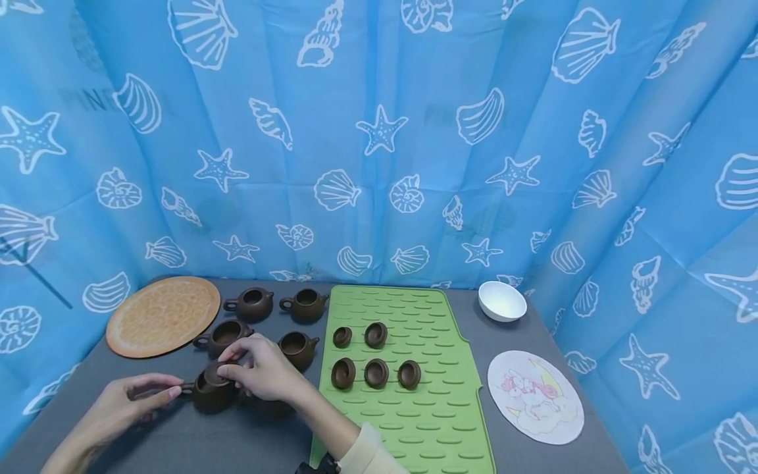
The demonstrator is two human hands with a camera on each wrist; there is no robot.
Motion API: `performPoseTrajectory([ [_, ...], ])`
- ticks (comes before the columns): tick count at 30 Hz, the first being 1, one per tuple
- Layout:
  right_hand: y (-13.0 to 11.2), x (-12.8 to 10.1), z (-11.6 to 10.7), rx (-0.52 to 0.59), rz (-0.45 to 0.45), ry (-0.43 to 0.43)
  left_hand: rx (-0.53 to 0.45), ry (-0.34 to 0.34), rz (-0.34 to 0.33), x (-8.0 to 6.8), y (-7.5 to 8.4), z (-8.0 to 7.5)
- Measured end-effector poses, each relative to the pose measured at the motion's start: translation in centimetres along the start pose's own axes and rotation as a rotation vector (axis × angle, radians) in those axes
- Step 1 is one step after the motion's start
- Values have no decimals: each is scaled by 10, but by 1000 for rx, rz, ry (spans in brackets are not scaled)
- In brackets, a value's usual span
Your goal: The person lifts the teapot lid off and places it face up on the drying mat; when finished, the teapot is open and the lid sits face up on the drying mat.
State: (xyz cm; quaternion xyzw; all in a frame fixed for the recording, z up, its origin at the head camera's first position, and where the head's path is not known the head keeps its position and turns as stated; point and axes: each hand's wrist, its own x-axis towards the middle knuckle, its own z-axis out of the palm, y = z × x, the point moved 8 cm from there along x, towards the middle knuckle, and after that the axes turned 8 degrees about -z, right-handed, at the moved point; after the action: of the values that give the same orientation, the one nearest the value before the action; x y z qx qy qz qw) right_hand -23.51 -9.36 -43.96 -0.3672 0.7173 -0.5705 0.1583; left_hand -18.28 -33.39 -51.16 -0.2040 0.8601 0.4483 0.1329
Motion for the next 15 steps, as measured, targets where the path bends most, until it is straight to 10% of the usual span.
performPoseTrajectory([
  [15, 9, -60, -93, -19, 43, 114, -9, -16, -25, 3, -3, 1],
])
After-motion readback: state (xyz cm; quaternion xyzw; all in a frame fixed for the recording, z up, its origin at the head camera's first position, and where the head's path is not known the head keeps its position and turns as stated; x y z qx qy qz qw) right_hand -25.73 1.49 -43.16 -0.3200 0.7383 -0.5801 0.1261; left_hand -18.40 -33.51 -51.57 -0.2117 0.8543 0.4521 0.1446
